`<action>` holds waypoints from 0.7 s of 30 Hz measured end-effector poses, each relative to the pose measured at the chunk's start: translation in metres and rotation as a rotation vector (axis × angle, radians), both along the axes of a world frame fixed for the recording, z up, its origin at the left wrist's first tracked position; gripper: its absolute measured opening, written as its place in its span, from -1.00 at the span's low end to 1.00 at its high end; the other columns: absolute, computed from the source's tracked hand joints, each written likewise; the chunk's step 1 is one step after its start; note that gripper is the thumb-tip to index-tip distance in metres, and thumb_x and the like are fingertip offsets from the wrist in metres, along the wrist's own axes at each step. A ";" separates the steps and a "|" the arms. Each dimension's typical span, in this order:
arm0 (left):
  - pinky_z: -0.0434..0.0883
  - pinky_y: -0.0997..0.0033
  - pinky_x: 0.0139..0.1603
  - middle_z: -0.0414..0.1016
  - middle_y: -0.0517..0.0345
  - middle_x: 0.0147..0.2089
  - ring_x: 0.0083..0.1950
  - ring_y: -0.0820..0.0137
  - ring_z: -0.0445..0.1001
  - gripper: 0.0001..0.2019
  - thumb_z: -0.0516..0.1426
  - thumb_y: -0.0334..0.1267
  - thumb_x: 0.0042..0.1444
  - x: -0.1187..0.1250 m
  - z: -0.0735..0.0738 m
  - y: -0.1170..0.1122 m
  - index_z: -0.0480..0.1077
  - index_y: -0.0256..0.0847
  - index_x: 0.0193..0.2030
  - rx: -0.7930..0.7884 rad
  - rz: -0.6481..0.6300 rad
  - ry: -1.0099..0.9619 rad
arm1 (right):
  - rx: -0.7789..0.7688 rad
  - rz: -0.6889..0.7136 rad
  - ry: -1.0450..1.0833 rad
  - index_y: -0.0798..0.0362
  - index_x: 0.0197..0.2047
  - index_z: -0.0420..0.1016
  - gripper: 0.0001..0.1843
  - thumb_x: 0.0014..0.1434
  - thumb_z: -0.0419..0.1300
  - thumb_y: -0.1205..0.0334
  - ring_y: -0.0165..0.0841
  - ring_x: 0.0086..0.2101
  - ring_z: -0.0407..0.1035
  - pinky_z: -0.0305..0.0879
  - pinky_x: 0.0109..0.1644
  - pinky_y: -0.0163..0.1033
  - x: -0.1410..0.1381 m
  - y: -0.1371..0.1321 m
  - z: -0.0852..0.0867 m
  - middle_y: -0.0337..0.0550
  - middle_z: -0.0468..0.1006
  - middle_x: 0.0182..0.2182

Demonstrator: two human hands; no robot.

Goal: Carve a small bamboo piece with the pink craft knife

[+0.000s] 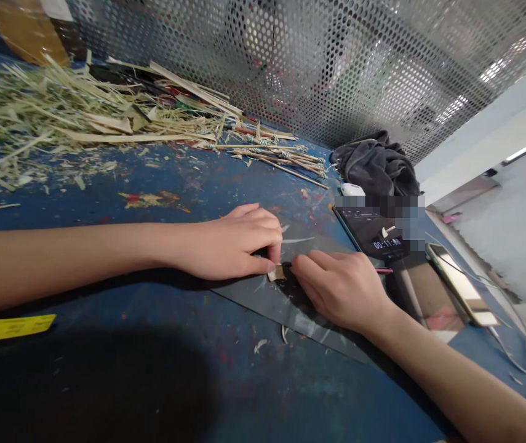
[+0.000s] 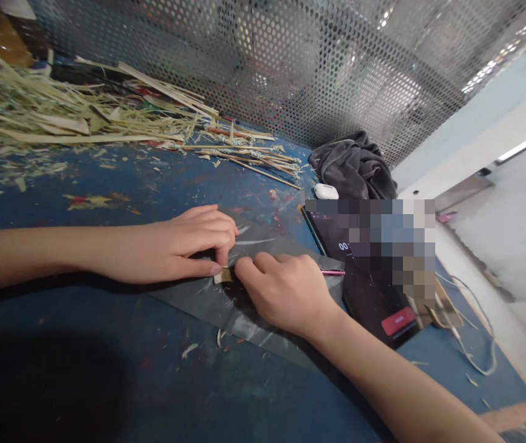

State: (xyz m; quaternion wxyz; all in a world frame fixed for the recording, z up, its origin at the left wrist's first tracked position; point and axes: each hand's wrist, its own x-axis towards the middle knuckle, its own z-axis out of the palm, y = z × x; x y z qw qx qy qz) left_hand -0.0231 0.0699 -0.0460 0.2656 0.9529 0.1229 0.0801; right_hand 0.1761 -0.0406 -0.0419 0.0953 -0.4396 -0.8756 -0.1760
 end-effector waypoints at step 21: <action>-0.21 0.05 0.38 0.40 0.22 -0.22 0.13 0.30 0.25 -0.84 0.09 -0.16 0.20 0.002 0.000 -0.005 0.39 -0.14 -0.35 -0.015 0.054 -0.031 | -0.541 -0.108 -0.058 0.02 -0.39 0.30 -0.73 0.32 -0.09 0.21 -0.44 -0.63 -0.09 -0.27 -0.47 -0.26 -0.001 0.009 0.025 -0.33 0.26 -0.67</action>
